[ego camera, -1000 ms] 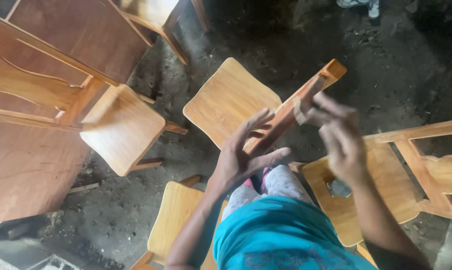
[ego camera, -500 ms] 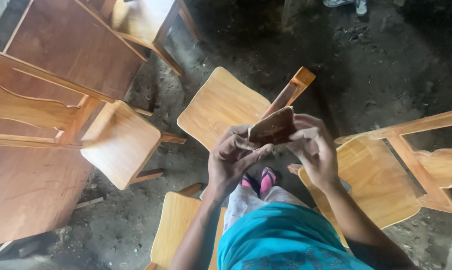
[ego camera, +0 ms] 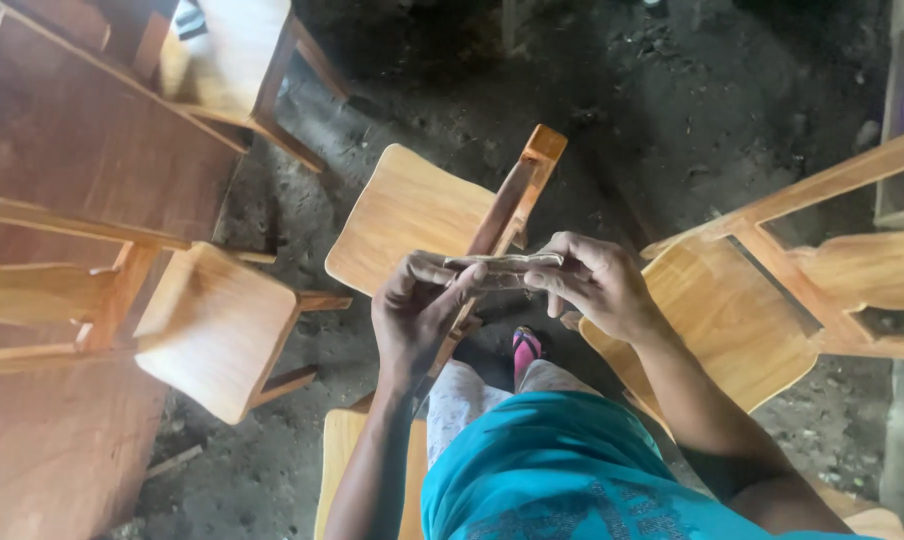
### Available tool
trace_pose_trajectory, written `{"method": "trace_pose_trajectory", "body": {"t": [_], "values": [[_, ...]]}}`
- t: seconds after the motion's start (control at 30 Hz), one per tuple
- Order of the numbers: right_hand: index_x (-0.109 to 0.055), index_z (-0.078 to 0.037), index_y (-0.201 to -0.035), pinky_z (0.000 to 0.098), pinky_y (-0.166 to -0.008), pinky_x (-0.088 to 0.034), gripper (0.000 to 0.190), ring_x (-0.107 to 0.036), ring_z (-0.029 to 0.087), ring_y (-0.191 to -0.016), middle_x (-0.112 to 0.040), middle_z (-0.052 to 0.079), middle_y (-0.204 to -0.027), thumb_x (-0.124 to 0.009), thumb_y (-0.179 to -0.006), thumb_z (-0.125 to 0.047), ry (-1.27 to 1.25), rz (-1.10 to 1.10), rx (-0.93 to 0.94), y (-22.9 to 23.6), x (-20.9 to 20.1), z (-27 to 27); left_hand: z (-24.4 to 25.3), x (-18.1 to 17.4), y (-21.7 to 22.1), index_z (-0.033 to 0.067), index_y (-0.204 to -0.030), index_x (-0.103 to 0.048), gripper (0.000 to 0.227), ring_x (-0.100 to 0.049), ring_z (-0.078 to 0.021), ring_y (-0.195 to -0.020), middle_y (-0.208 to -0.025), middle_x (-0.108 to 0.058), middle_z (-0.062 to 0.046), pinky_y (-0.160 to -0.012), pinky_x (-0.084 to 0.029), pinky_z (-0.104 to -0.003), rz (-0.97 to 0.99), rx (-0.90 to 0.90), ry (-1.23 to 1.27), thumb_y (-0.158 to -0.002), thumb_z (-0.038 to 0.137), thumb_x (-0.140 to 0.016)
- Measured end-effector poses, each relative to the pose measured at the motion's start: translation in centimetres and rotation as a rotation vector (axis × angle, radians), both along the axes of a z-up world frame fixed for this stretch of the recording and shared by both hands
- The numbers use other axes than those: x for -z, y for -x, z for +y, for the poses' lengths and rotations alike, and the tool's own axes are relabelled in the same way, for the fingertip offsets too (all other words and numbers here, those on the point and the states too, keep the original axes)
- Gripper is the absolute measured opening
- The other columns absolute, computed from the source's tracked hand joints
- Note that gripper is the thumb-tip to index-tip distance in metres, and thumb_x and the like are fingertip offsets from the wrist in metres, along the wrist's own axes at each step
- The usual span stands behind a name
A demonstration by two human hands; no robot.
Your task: The person sands the wooden frame of a chair using a piece of sandpaper. They work on the seat frame, backrest, and legs, frequently adjusting the sandpaper and repositioning the chair to access different surfaces.
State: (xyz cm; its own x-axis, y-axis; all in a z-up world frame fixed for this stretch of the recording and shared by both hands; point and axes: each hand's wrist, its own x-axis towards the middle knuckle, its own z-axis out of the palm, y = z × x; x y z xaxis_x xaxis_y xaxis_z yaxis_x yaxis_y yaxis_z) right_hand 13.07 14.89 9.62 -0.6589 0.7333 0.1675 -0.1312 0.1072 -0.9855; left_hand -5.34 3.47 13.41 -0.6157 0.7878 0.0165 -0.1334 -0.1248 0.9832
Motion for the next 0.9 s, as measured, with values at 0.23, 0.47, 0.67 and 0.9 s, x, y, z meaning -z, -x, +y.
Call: {"method": "trace_pose_trajectory", "body": {"t": [0.23, 0.47, 0.67, 0.9], "values": [[-0.067, 0.003, -0.095, 0.0230, -0.044, -0.054, 0.009, -0.072, 0.014, -0.049, -0.067, 0.009, -0.070, -0.074, -0.093, -0.002, -0.107, -0.031, 0.246, 2.1, 0.3, -1.9, 2.3, -0.4, 4.4, -0.0002, -0.115, -0.064, 0.046, -0.074, -0.0198, -0.079, -0.094, -0.077, -0.020, -0.071, -0.065, -0.032, -0.075, 0.349, 0.164, -0.077, 0.004, -0.090], [-0.056, 0.008, -0.126, 0.0281, -0.040, -0.055, 0.036, -0.074, 0.020, -0.049, -0.072, 0.016, -0.067, -0.069, -0.094, -0.003, -0.068, -0.127, 0.223, 4.8, -2.2, -3.4, 4.1, 0.3, 7.3, 0.0020, -0.102, -0.077, 0.029, -0.075, -0.0173, -0.093, -0.094, -0.080, -0.015, -0.086, -0.064, -0.035, -0.079, 0.557, 0.084, -0.076, -0.004, -0.089], [-0.066, 0.002, -0.106, 0.0288, -0.048, -0.054, 0.010, -0.072, 0.016, -0.055, -0.074, 0.011, -0.071, -0.068, -0.100, -0.006, -0.314, -0.271, 0.451, 3.2, -0.5, 0.2, 10.8, 0.2, 7.5, -0.0035, -0.108, -0.076, 0.030, -0.077, -0.0263, -0.093, -0.108, -0.077, -0.020, -0.091, -0.066, -0.033, -0.666, 0.743, 0.071, -0.079, -0.005, -0.084], [-0.074, 0.002, -0.106, 0.0321, -0.055, -0.054, 0.008, -0.070, 0.024, -0.059, -0.071, 0.012, -0.072, -0.071, -0.099, -0.002, -0.653, -0.294, 0.554, 1.7, 4.2, 6.4, 12.4, 2.6, 8.6, 0.0078, -0.143, -0.058, 0.052, -0.070, -0.0246, -0.103, -0.133, -0.065, -0.016, -0.094, -0.059, -0.041, 0.409, 0.550, -0.023, -0.097, 0.023, -0.080]]}}
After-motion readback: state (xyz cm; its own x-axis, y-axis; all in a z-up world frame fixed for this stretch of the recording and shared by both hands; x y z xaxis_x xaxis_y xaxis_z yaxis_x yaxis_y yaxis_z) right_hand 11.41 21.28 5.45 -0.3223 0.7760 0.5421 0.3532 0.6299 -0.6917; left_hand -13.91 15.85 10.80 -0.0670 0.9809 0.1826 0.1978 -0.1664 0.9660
